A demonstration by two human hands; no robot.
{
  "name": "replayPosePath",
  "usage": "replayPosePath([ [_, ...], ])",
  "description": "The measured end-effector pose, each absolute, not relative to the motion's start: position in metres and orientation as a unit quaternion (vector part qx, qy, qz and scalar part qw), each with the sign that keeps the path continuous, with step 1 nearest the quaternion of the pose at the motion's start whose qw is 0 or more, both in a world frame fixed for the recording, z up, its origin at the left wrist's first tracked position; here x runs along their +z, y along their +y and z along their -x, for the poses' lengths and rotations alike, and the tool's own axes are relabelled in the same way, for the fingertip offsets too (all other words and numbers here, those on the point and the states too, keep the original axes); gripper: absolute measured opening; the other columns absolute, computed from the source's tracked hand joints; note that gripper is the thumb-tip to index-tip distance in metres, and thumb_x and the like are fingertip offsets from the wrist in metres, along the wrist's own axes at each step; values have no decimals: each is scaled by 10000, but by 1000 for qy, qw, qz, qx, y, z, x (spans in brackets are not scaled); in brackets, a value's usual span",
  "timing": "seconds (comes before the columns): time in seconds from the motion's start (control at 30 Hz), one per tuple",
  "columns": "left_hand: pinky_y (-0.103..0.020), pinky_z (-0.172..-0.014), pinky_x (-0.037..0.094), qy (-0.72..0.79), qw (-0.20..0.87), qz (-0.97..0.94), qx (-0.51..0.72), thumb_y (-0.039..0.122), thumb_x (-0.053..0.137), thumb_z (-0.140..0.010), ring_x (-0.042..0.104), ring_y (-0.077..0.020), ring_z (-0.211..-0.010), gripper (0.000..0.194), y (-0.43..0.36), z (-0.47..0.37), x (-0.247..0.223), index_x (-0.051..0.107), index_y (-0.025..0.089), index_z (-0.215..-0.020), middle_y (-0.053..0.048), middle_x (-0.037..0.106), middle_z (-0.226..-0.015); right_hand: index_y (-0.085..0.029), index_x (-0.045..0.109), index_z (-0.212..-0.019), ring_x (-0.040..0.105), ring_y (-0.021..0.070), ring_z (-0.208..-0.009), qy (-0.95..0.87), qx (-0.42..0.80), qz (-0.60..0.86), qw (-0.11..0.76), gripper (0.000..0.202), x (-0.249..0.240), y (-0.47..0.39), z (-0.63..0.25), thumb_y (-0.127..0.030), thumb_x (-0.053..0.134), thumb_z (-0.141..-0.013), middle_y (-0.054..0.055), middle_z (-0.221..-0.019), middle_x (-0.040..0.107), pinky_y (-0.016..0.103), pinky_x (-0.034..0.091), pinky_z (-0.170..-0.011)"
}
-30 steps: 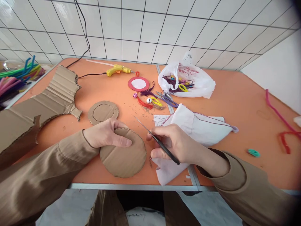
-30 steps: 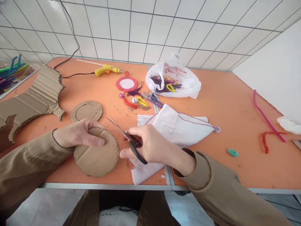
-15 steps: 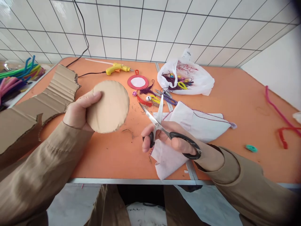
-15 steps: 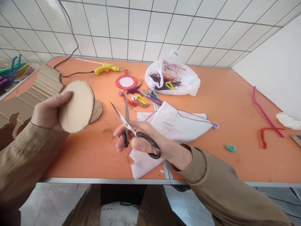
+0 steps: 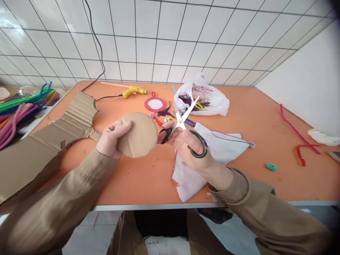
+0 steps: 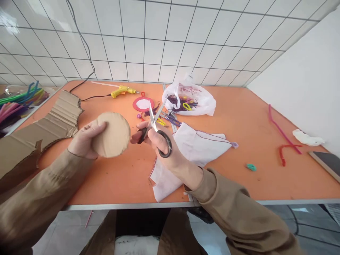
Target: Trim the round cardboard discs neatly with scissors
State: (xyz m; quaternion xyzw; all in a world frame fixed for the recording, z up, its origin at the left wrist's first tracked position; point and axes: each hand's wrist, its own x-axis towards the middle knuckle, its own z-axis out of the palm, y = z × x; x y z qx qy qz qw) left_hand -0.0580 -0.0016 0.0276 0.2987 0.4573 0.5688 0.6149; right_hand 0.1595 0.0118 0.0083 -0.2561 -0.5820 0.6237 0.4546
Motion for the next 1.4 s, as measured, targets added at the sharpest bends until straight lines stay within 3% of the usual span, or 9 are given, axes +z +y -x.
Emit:
replayPosePath([
  [0.2, -237, -598, 507, 490, 583, -408, 503, 413, 919, -561, 620, -132, -627, 344, -2, 50, 11, 710, 183, -709, 36, 684, -659, -221, 589, -920, 480, 144, -666, -621, 522, 385, 441, 207, 20, 9, -155, -346, 649, -766, -25, -733, 498, 323, 423, -669],
  [0.4, -229, -529, 464, 481, 608, -456, 437, 413, 906, -592, 599, -122, -552, 312, -6, 44, 11, 733, 180, -705, 31, 691, -616, -211, 539, -803, 341, 110, -579, -652, 509, 420, 374, 189, 18, 7, -159, -302, 646, -676, -62, -630, 394, 271, 291, -537],
  [0.67, -224, -627, 554, 438, 643, -431, 457, 419, 935, -538, 661, -138, -685, 398, -2, 44, 8, 769, 165, -795, -7, 733, -730, -225, 518, -778, 371, 107, -567, -637, 481, 404, 447, 154, 13, 5, -161, -300, 640, -724, -62, -636, 425, 269, 343, -542],
  [0.8, -224, -408, 520, 445, 649, -450, 421, 450, 935, -501, 621, -156, -568, 457, -1, 42, 6, 773, 131, -787, -29, 693, -646, -232, 521, -748, 398, 124, -594, -632, 450, 400, 488, 129, 10, 8, -162, -298, 632, -752, -47, -645, 457, 281, 357, -552],
  [0.97, -199, -312, 462, 453, 657, -448, 404, 459, 938, -483, 567, -125, -449, 432, -1, 42, 7, 762, 117, -678, -15, 646, -534, -232, 483, -703, 380, 126, -594, -631, 491, 384, 462, 158, 9, 8, -165, -260, 632, -748, -38, -641, 419, 287, 338, -553],
  [1.13, -182, -502, 559, 465, 644, -400, 457, 401, 975, -417, 653, -117, -569, 429, -1, 43, 8, 787, 145, -705, -20, 735, -648, -235, 437, -680, 422, 129, -594, -655, 540, 354, 392, 165, 12, 6, -167, -258, 590, -738, -33, -630, 438, 280, 379, -545],
  [1.2, -151, -453, 513, 463, 637, -391, 477, 400, 977, -416, 607, -83, -500, 392, 0, 42, 7, 752, 145, -612, 4, 691, -563, -237, 456, -699, 439, 129, -580, -649, 552, 350, 390, 134, 14, 6, -168, -256, 584, -733, -34, -623, 452, 275, 394, -529],
  [1.3, -154, -330, 429, 454, 647, -382, 480, 516, 931, -480, 510, -69, -371, 442, 1, 42, 6, 699, 142, -529, 24, 576, -429, -238, 456, -688, 407, 113, -547, -642, 540, 355, 412, 138, 14, 6, -168, -253, 590, -715, -48, -602, 411, 258, 377, -497],
  [1.4, -211, -334, 495, 444, 676, -345, 476, 656, 847, -534, 601, -136, -448, 545, -1, 41, 4, 757, 144, -702, -34, 685, -576, -242, 424, -651, 373, 103, -523, -634, 513, 370, 444, 179, 13, 7, -167, -256, 592, -708, -52, -590, 387, 251, 358, -479],
])
